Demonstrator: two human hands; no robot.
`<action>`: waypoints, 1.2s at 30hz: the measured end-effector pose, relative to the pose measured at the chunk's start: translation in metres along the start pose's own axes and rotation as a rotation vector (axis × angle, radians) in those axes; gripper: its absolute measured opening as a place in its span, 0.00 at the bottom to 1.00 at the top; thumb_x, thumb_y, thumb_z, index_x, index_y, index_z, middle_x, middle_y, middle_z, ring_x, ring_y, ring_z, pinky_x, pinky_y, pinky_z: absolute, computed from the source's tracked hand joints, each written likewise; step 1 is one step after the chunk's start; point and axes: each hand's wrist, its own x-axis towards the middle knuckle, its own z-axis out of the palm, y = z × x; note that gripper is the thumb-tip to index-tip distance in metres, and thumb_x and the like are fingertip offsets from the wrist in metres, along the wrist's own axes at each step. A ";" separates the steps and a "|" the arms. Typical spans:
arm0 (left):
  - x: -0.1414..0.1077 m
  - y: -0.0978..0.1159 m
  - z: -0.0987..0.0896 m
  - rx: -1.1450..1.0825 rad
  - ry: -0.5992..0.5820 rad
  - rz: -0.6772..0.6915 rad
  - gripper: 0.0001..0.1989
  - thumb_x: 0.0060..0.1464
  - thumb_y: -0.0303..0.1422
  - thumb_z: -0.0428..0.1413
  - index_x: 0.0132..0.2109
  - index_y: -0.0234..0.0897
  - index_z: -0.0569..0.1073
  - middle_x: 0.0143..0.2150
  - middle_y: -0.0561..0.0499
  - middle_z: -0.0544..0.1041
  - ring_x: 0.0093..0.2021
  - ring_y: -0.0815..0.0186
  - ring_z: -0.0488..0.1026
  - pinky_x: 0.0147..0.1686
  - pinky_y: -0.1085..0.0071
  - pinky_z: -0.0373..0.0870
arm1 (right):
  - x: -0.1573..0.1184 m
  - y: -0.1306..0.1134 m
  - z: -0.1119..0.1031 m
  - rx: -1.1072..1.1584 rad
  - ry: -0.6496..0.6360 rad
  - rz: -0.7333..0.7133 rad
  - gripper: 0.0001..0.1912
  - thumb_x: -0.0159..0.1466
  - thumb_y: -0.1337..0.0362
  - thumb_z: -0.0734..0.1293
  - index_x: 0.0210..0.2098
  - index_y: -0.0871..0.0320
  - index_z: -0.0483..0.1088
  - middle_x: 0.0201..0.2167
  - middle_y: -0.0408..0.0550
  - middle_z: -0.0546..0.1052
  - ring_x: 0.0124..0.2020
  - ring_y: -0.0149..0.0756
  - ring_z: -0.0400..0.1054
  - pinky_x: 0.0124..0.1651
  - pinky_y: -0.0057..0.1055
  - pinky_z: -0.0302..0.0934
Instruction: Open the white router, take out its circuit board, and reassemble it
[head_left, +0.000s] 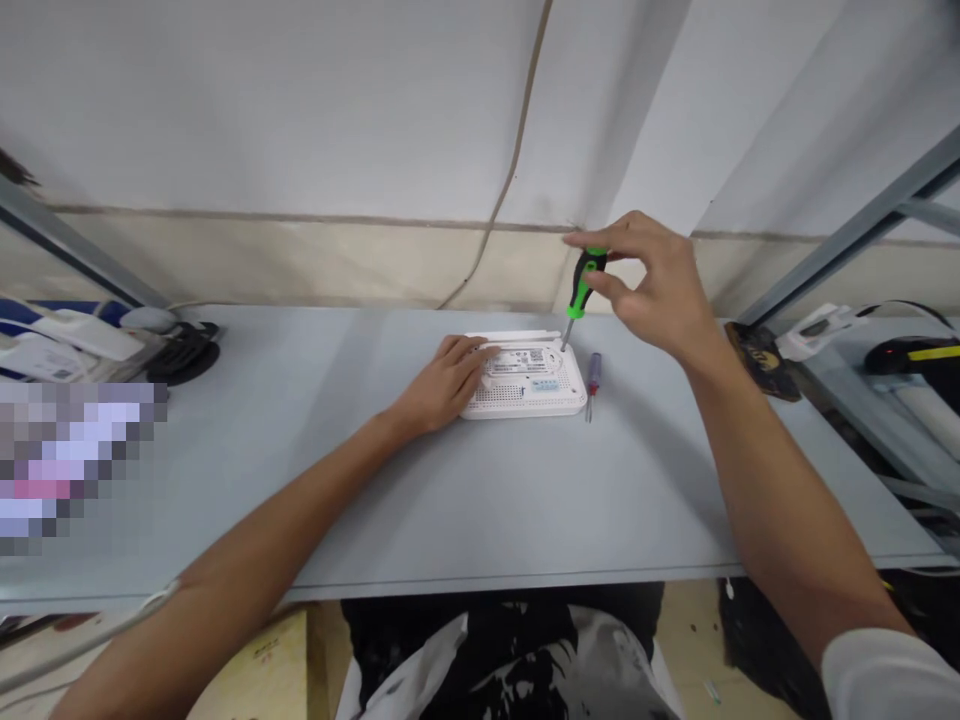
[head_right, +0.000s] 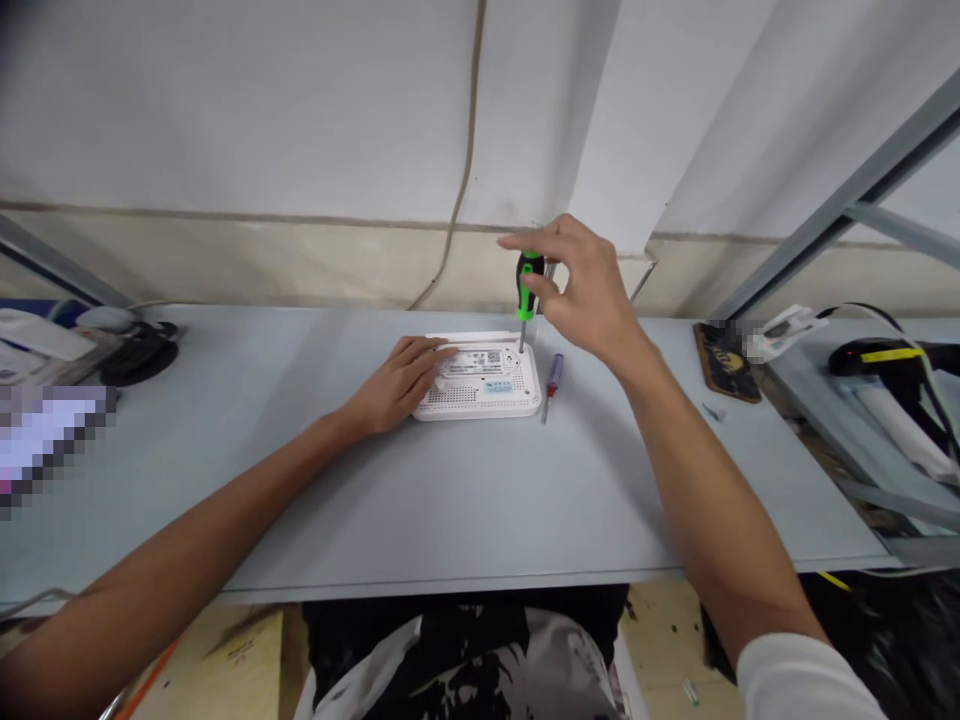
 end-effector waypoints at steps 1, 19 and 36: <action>0.000 0.000 0.000 0.002 0.001 -0.001 0.25 0.75 0.38 0.38 0.69 0.36 0.67 0.68 0.39 0.68 0.65 0.52 0.61 0.68 0.46 0.62 | 0.000 -0.001 -0.003 0.037 -0.016 0.012 0.18 0.66 0.65 0.71 0.53 0.43 0.80 0.49 0.47 0.79 0.53 0.48 0.74 0.60 0.51 0.70; -0.002 0.005 0.002 0.008 -0.025 0.007 0.26 0.75 0.38 0.38 0.70 0.34 0.66 0.68 0.37 0.67 0.67 0.50 0.60 0.68 0.45 0.64 | 0.000 0.026 -0.038 0.059 -0.019 0.224 0.33 0.54 0.59 0.79 0.59 0.47 0.71 0.58 0.54 0.75 0.52 0.53 0.76 0.51 0.56 0.76; -0.001 0.006 -0.005 0.025 -0.057 0.001 0.25 0.75 0.36 0.38 0.71 0.35 0.64 0.69 0.38 0.66 0.68 0.51 0.60 0.69 0.45 0.62 | 0.000 0.025 -0.017 -0.039 -0.111 0.006 0.33 0.61 0.57 0.77 0.62 0.43 0.66 0.63 0.52 0.68 0.61 0.49 0.68 0.58 0.49 0.73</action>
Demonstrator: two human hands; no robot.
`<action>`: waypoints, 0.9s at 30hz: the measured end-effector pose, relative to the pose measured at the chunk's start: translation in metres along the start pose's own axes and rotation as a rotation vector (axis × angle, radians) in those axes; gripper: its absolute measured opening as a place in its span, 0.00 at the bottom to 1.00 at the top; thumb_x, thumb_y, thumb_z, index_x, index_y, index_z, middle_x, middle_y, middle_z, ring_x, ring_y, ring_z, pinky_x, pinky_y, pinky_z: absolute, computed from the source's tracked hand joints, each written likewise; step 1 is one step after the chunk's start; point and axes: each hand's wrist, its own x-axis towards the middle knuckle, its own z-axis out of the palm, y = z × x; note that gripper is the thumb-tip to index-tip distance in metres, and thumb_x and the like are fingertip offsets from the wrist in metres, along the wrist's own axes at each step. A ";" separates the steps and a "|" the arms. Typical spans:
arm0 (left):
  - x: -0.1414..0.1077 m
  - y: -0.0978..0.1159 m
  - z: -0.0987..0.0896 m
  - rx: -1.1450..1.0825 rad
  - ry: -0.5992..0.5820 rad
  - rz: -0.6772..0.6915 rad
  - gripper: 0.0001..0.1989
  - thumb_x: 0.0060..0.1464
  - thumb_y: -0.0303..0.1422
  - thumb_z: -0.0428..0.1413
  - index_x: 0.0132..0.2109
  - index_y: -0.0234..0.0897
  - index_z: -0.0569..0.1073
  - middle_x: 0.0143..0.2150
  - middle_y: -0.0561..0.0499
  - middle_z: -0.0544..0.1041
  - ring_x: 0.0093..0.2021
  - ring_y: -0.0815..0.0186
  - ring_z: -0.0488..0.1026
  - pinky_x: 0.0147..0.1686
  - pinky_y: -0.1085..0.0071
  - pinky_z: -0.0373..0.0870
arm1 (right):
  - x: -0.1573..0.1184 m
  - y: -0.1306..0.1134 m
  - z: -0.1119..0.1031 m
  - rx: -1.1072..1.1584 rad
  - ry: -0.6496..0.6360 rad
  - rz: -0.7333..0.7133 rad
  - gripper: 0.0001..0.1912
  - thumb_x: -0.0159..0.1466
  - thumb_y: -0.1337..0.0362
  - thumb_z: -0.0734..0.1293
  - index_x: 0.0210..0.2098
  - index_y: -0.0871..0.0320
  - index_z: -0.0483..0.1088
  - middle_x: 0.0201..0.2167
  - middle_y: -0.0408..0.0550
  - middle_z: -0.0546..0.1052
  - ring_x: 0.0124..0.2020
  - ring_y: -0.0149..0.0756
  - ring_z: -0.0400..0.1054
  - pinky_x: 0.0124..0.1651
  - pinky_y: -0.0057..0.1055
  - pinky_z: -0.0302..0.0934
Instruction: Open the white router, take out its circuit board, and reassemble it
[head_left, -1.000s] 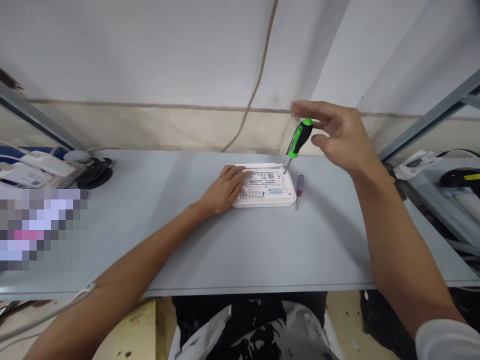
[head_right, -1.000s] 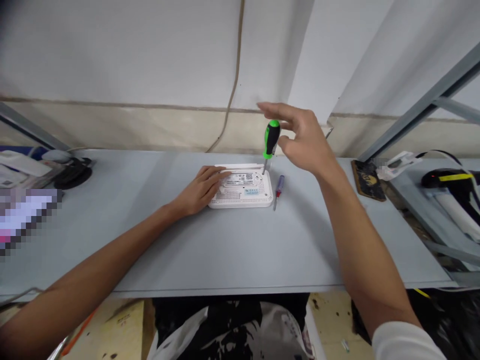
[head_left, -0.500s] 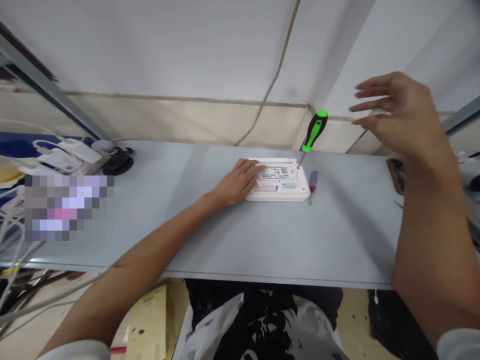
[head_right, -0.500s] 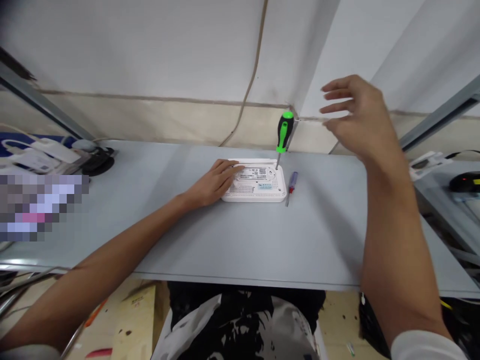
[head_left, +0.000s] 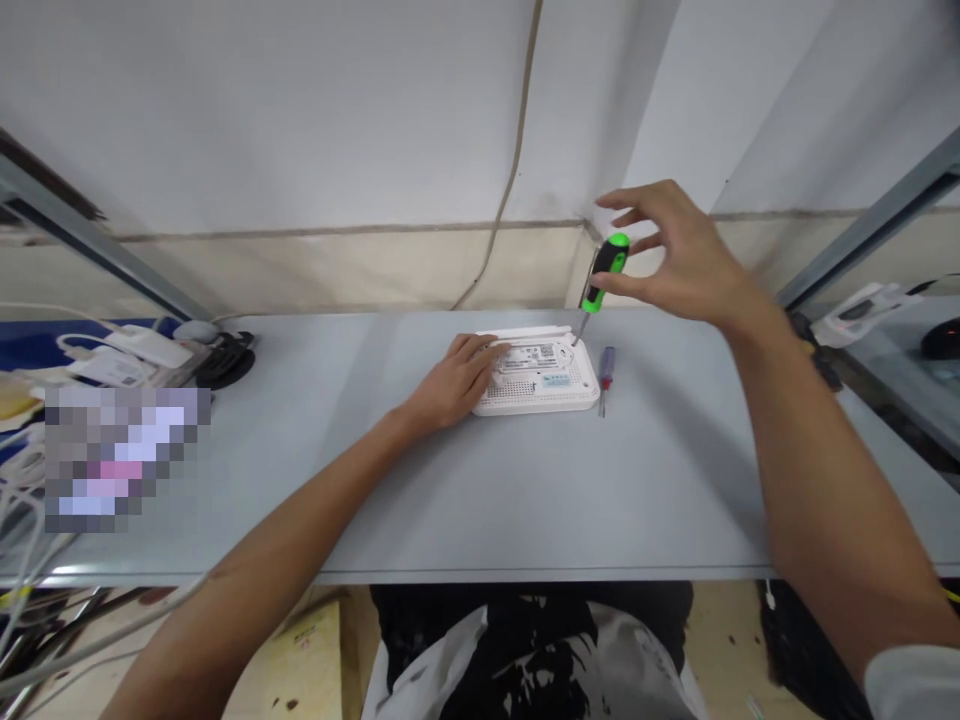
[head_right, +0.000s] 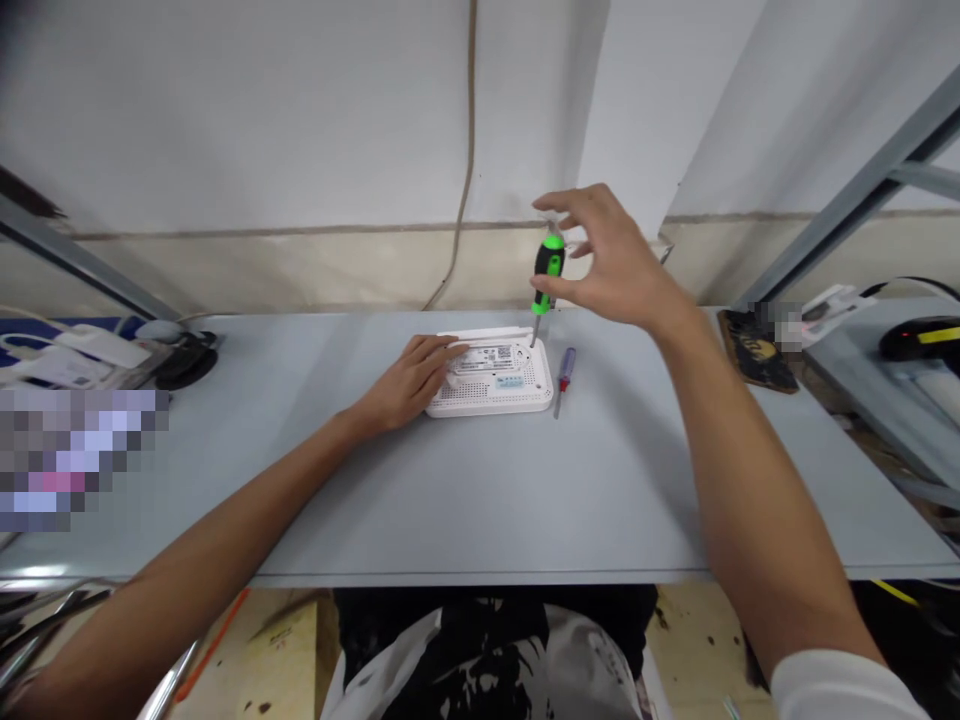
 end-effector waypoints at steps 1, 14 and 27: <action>0.000 0.000 0.000 -0.003 -0.003 -0.002 0.25 0.75 0.36 0.38 0.71 0.35 0.64 0.69 0.38 0.66 0.68 0.51 0.59 0.69 0.45 0.62 | -0.002 0.003 -0.008 0.015 -0.012 -0.004 0.30 0.61 0.60 0.76 0.61 0.44 0.67 0.63 0.51 0.69 0.60 0.48 0.69 0.56 0.46 0.74; -0.004 -0.001 -0.003 0.028 -0.004 -0.032 0.25 0.75 0.36 0.38 0.71 0.37 0.64 0.69 0.39 0.66 0.68 0.52 0.60 0.69 0.46 0.63 | 0.000 -0.001 0.027 0.101 0.073 -0.054 0.18 0.68 0.53 0.68 0.57 0.48 0.70 0.55 0.52 0.70 0.58 0.48 0.70 0.56 0.50 0.72; -0.008 0.001 -0.003 0.014 -0.014 -0.057 0.24 0.74 0.35 0.39 0.71 0.40 0.64 0.69 0.40 0.66 0.68 0.51 0.59 0.65 0.46 0.69 | -0.003 0.012 -0.009 0.111 0.197 0.068 0.28 0.62 0.54 0.72 0.59 0.45 0.64 0.59 0.50 0.73 0.56 0.49 0.72 0.50 0.50 0.76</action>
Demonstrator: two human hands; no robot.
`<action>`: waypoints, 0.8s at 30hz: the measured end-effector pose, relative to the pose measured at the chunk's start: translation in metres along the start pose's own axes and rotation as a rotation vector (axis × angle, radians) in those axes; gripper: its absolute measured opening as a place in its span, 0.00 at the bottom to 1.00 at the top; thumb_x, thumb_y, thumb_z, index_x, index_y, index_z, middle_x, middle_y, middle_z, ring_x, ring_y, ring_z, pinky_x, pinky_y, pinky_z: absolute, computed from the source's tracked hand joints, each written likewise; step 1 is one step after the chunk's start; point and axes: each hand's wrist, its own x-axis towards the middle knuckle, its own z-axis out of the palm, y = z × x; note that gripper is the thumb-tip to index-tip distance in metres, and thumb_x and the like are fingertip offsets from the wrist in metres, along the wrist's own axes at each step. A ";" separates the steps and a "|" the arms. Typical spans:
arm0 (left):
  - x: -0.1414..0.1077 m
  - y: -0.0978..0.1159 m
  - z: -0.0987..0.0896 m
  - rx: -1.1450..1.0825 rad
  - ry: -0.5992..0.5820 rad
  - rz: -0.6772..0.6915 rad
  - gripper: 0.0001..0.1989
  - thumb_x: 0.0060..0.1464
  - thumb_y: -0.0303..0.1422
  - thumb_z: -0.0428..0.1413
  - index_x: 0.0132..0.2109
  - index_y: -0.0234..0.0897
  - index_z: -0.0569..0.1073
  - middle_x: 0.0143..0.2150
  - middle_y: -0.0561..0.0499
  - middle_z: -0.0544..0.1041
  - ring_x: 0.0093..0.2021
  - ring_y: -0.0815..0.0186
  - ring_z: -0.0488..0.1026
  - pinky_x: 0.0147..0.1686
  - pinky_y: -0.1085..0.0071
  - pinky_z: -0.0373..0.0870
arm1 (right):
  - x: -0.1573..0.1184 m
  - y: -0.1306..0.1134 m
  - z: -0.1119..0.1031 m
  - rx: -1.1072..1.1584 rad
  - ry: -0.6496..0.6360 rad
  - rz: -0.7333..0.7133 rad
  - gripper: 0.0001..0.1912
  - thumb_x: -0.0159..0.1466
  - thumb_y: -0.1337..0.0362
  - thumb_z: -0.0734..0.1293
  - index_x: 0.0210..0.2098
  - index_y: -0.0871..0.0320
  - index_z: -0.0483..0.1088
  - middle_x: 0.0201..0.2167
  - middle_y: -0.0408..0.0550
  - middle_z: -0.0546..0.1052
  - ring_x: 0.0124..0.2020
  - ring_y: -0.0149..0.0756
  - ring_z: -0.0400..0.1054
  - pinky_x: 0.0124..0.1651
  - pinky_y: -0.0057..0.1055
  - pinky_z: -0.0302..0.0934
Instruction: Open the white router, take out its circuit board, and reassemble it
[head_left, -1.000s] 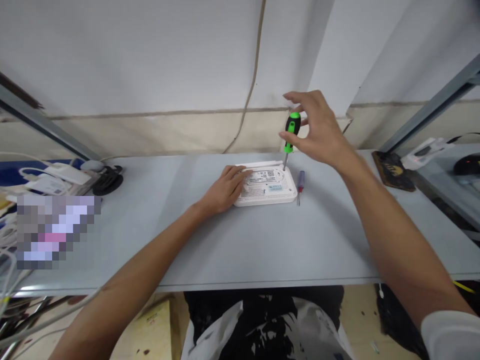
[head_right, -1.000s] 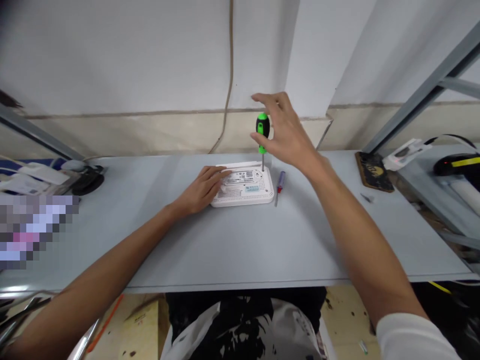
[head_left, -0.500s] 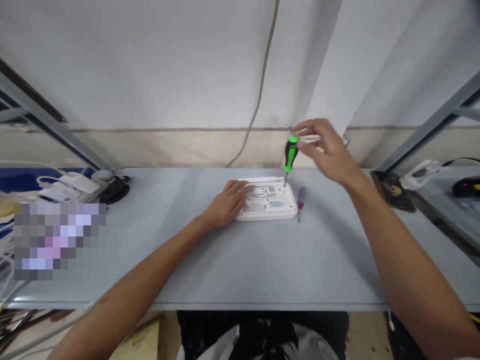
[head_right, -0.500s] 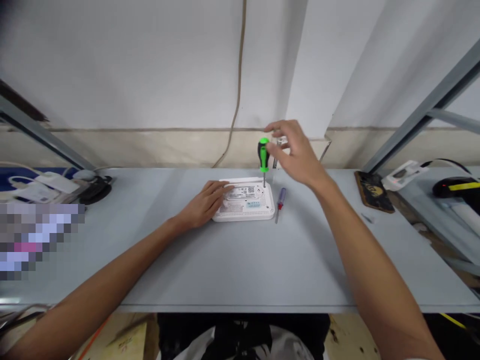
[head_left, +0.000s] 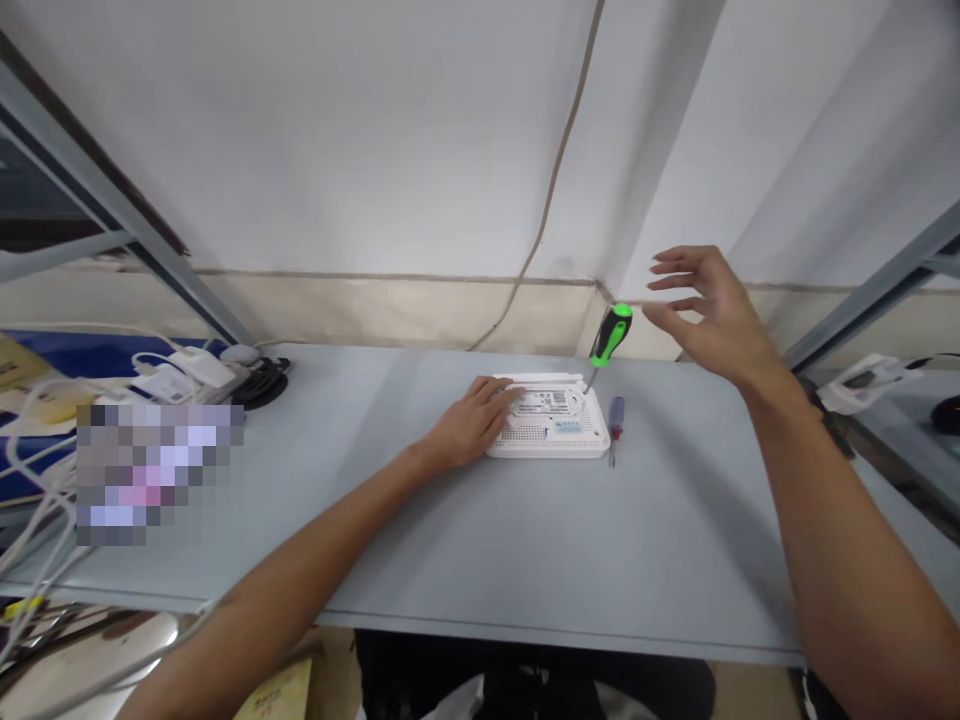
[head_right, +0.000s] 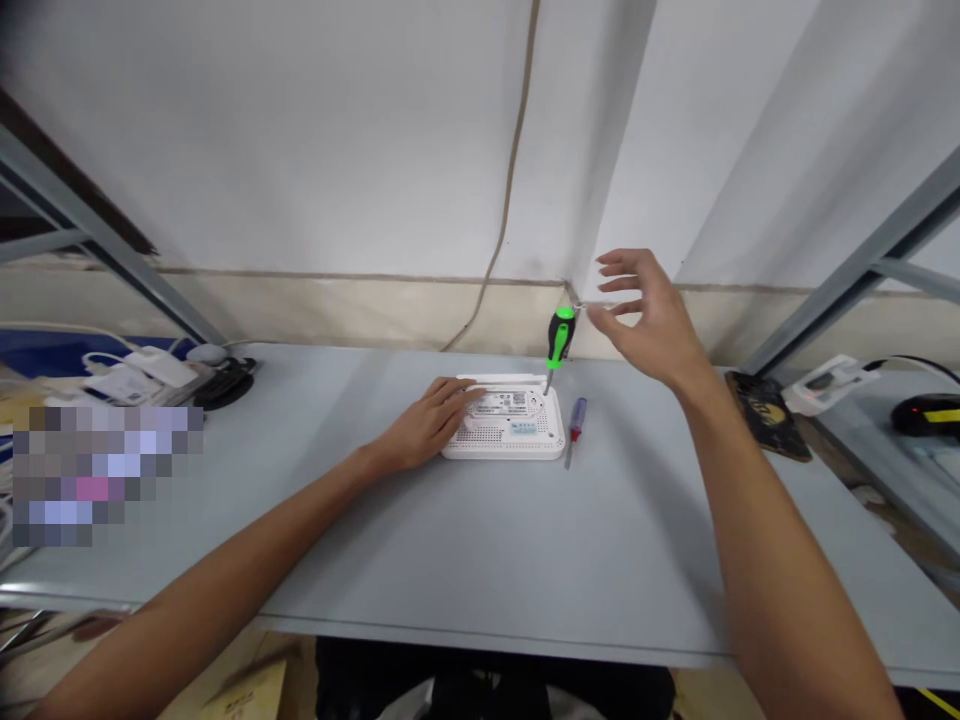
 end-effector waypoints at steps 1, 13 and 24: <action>0.000 0.000 0.000 -0.002 0.001 0.001 0.24 0.74 0.36 0.39 0.71 0.40 0.64 0.69 0.40 0.66 0.68 0.51 0.59 0.65 0.45 0.68 | -0.001 -0.005 0.005 0.026 -0.018 -0.015 0.28 0.63 0.53 0.72 0.60 0.44 0.63 0.59 0.50 0.73 0.57 0.48 0.72 0.50 0.50 0.76; -0.002 0.008 -0.005 0.012 -0.019 -0.025 0.25 0.76 0.39 0.37 0.71 0.39 0.64 0.70 0.41 0.66 0.68 0.53 0.60 0.68 0.47 0.65 | -0.008 -0.001 0.023 -0.079 -0.089 -0.077 0.39 0.58 0.59 0.74 0.67 0.39 0.62 0.61 0.52 0.65 0.60 0.55 0.69 0.55 0.55 0.75; -0.001 0.005 -0.004 0.031 -0.005 -0.001 0.24 0.76 0.37 0.38 0.71 0.39 0.64 0.69 0.41 0.67 0.67 0.53 0.62 0.68 0.47 0.65 | -0.002 0.000 0.016 -0.065 -0.033 -0.059 0.31 0.56 0.72 0.65 0.57 0.43 0.71 0.58 0.52 0.66 0.58 0.50 0.71 0.52 0.53 0.77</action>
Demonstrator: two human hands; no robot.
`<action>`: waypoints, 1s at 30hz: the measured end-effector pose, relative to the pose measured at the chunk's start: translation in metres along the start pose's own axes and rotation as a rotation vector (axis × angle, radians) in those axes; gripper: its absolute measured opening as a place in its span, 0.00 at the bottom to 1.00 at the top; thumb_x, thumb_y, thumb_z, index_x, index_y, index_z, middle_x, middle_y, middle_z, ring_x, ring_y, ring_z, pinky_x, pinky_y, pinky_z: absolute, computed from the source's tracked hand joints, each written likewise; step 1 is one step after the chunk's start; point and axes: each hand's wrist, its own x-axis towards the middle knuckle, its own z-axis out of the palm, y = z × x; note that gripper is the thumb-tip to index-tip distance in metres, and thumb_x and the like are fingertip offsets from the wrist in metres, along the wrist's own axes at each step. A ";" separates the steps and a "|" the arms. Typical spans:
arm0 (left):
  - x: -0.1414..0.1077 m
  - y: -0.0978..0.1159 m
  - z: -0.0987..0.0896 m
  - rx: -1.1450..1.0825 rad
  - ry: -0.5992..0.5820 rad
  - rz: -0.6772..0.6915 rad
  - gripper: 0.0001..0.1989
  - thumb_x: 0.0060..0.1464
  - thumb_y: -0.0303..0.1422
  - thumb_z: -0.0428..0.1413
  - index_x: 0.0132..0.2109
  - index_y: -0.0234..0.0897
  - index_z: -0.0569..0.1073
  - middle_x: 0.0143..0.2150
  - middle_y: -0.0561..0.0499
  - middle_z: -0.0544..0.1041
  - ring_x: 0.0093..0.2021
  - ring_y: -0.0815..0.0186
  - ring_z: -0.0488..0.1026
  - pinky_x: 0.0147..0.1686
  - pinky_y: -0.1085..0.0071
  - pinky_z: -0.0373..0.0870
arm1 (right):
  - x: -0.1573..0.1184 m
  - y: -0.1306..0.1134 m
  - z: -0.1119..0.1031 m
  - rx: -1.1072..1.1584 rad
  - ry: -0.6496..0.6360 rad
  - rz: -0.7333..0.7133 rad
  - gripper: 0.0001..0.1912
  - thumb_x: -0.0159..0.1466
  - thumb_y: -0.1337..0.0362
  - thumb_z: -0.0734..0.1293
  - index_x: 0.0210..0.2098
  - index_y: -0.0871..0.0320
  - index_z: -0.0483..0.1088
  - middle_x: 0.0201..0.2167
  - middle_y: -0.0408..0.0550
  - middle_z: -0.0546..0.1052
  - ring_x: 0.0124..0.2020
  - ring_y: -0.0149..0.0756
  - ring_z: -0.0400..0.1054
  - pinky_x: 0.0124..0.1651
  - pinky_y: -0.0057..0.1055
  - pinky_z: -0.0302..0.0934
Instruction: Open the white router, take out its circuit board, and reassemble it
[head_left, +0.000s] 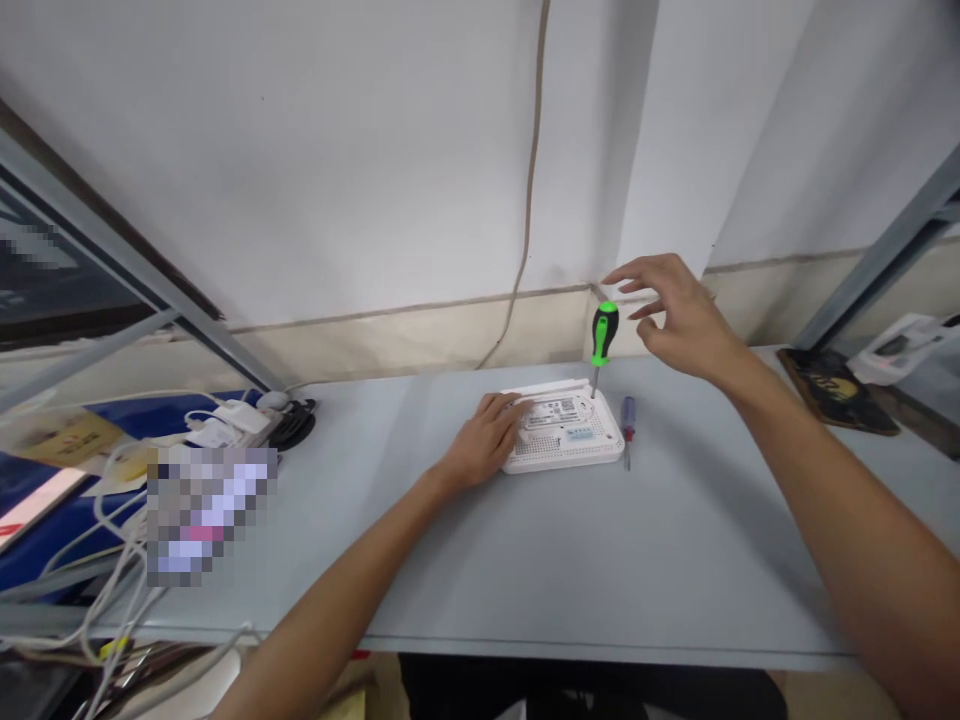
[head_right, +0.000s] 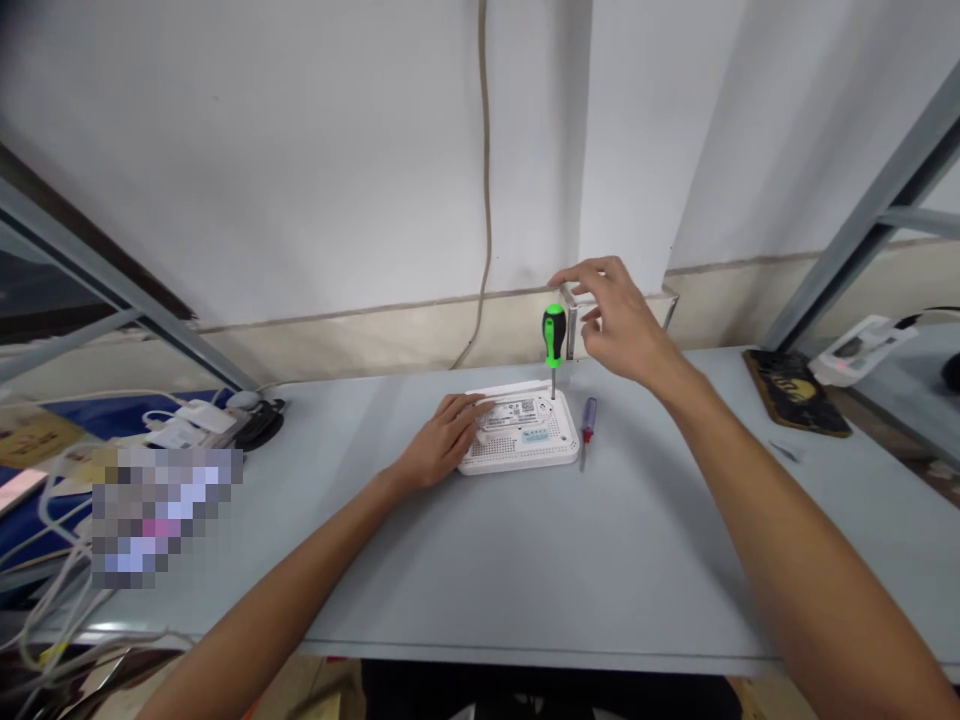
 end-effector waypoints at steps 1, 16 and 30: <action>0.000 0.000 0.000 0.004 0.000 -0.004 0.24 0.75 0.38 0.38 0.71 0.40 0.64 0.69 0.41 0.67 0.67 0.53 0.62 0.68 0.47 0.65 | 0.001 0.001 -0.001 -0.030 0.043 0.011 0.30 0.55 0.74 0.63 0.55 0.45 0.72 0.58 0.52 0.66 0.57 0.50 0.72 0.51 0.53 0.76; -0.010 -0.002 0.000 0.038 0.034 -0.012 0.23 0.75 0.36 0.40 0.70 0.42 0.65 0.68 0.42 0.68 0.67 0.54 0.63 0.66 0.49 0.70 | -0.009 -0.016 0.034 -0.121 -0.097 0.125 0.28 0.64 0.47 0.70 0.61 0.44 0.68 0.57 0.54 0.72 0.52 0.57 0.75 0.47 0.57 0.74; 0.000 -0.007 0.004 -0.028 0.020 0.002 0.24 0.75 0.37 0.39 0.70 0.39 0.65 0.68 0.41 0.67 0.67 0.52 0.61 0.68 0.47 0.65 | 0.003 -0.019 0.005 0.210 -0.131 0.197 0.14 0.71 0.50 0.62 0.46 0.47 0.75 0.46 0.47 0.80 0.43 0.47 0.76 0.42 0.48 0.75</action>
